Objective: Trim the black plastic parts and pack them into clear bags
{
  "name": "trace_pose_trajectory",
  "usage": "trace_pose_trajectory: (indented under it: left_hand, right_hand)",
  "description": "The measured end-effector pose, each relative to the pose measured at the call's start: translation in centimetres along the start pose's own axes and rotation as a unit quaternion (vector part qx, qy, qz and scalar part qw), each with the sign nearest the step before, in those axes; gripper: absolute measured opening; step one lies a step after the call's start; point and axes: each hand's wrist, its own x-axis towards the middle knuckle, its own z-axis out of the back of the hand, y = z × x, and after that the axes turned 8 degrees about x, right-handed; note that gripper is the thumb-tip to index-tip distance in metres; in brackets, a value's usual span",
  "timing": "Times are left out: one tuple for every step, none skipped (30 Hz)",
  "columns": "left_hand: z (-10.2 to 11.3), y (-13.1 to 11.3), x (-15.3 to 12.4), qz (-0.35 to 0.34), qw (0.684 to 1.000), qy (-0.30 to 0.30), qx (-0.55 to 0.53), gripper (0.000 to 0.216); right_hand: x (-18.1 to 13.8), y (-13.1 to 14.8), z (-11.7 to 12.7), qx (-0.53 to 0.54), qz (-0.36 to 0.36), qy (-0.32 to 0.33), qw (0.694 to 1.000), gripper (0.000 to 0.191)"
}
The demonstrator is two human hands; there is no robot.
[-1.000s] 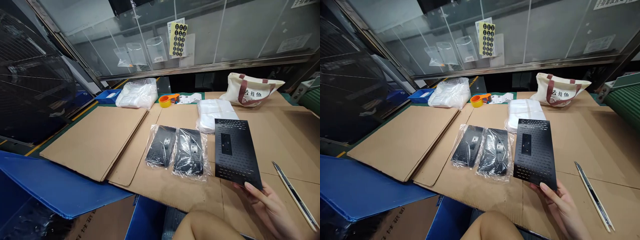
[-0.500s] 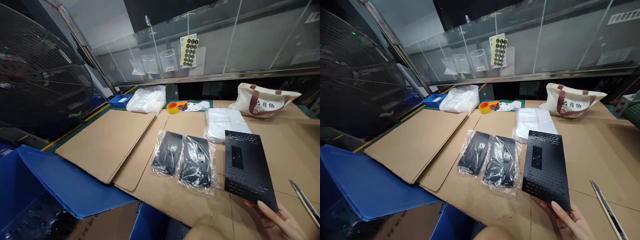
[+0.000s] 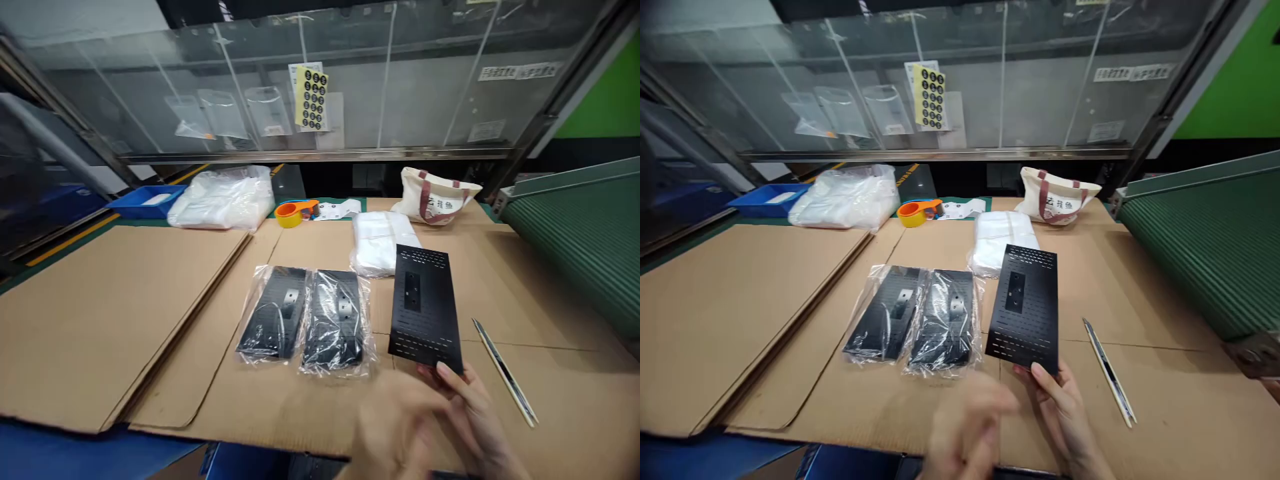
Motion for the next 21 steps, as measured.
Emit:
trace_pose_trajectory:
  left_hand:
    - [0.9, 0.4, 0.3, 0.005, 0.998, -0.068, 0.007, 0.041]
    - [1.6, 0.8, 0.5, 0.011, 0.984, -0.180, 0.016, 0.040]
    - [2.2, 1.2, 0.8, 0.015, 0.967, -0.253, 0.006, 0.041]
    - [2.6, 1.6, 1.0, 0.018, 0.955, -0.296, -0.017, 0.042]
    - [2.8, 1.8, 1.3, 0.022, 0.949, -0.311, -0.052, 0.043]
    - [2.9, 1.9, 1.5, 0.027, 0.950, -0.298, -0.094, 0.043]
    - [2.9, 1.8, 1.6, 0.031, 0.950, -0.281, -0.132, 0.041]
    - [2.9, 1.7, 1.8, 0.035, 0.948, -0.273, -0.162, 0.039]
    - [3.0, 1.4, 1.9, 0.038, 0.942, -0.276, -0.189, 0.036]
    - [3.2, 1.2, 2.0, 0.040, 0.932, -0.289, -0.215, 0.034]
    - [3.4, 0.9, 2.0, 0.041, 0.918, -0.313, -0.240, 0.034]
    - [3.7, 0.6, 2.0, 0.043, 0.900, -0.342, -0.266, 0.035]
    - [4.1, 0.4, 1.9, 0.048, 0.880, -0.372, -0.291, 0.036]
    - [4.5, 0.2, 1.8, 0.054, 0.862, -0.397, -0.311, 0.036]
    - [4.9, 0.1, 1.7, 0.058, 0.851, -0.409, -0.325, 0.035]
    - [5.2, 0.0, 1.5, 0.060, 0.847, -0.407, -0.337, 0.033]
    - [5.5, 0.0, 1.4, 0.057, 0.849, -0.394, -0.348, 0.031]
    - [5.7, -0.1, 1.3, 0.052, 0.854, -0.374, -0.359, 0.028]
    - [5.7, -0.2, 1.2, 0.046, 0.857, -0.356, -0.370, 0.026]
    - [5.8, -0.3, 1.2, 0.042, 0.858, -0.342, -0.382, 0.026]
    - [5.8, -0.5, 1.2, 0.043, 0.857, -0.330, -0.393, 0.026]
  right_hand:
    - [-0.2, -0.2, -0.4, 0.005, 0.008, -0.002, 1.000, 0.032]
    - [-0.4, -0.5, -0.8, 0.009, 0.016, -0.001, 1.000, 0.033]
    - [-0.7, -0.8, -1.2, 0.012, 0.021, 0.005, 1.000, 0.032]
    - [-1.0, -1.2, -1.5, 0.013, 0.024, 0.016, 1.000, 0.032]
    - [-1.3, -1.7, -1.7, 0.010, 0.021, 0.033, 0.999, 0.031]
    - [-1.6, -2.1, -1.9, 0.002, 0.018, 0.056, 0.998, 0.030]
    - [-1.9, -2.5, -2.0, -0.014, 0.016, 0.083, 0.996, 0.029]
    - [-2.1, -2.8, -2.0, -0.039, 0.017, 0.110, 0.993, 0.029]
    - [-2.3, -2.9, -2.0, -0.076, 0.019, 0.135, 0.988, 0.029]
    - [-2.3, -2.9, -2.0, -0.120, 0.023, 0.157, 0.980, 0.028]
    - [-2.2, -2.6, -2.0, -0.164, 0.026, 0.175, 0.971, 0.027]
    - [-2.0, -2.3, -1.9, -0.200, 0.026, 0.185, 0.962, 0.025]
    - [-1.6, -1.8, -1.8, -0.220, 0.027, 0.186, 0.957, 0.024]
    - [-1.1, -1.3, -1.7, -0.217, 0.028, 0.175, 0.960, 0.023]
    - [-0.6, -0.8, -1.5, -0.192, 0.026, 0.157, 0.968, 0.023]
    - [-0.1, -0.2, -1.3, -0.149, 0.019, 0.131, 0.980, 0.023]
    - [0.4, 0.3, -1.1, -0.100, 0.010, 0.103, 0.990, 0.023]
    - [0.9, 0.8, -0.8, -0.052, -0.002, 0.076, 0.996, 0.024]
    - [1.2, 1.2, -0.5, -0.015, -0.015, 0.055, 0.998, 0.027]
    - [1.4, 1.6, -0.3, 0.003, -0.031, 0.042, 0.999, 0.032]
    - [1.5, 2.0, -0.1, 0.004, -0.045, 0.034, 0.998, 0.038]
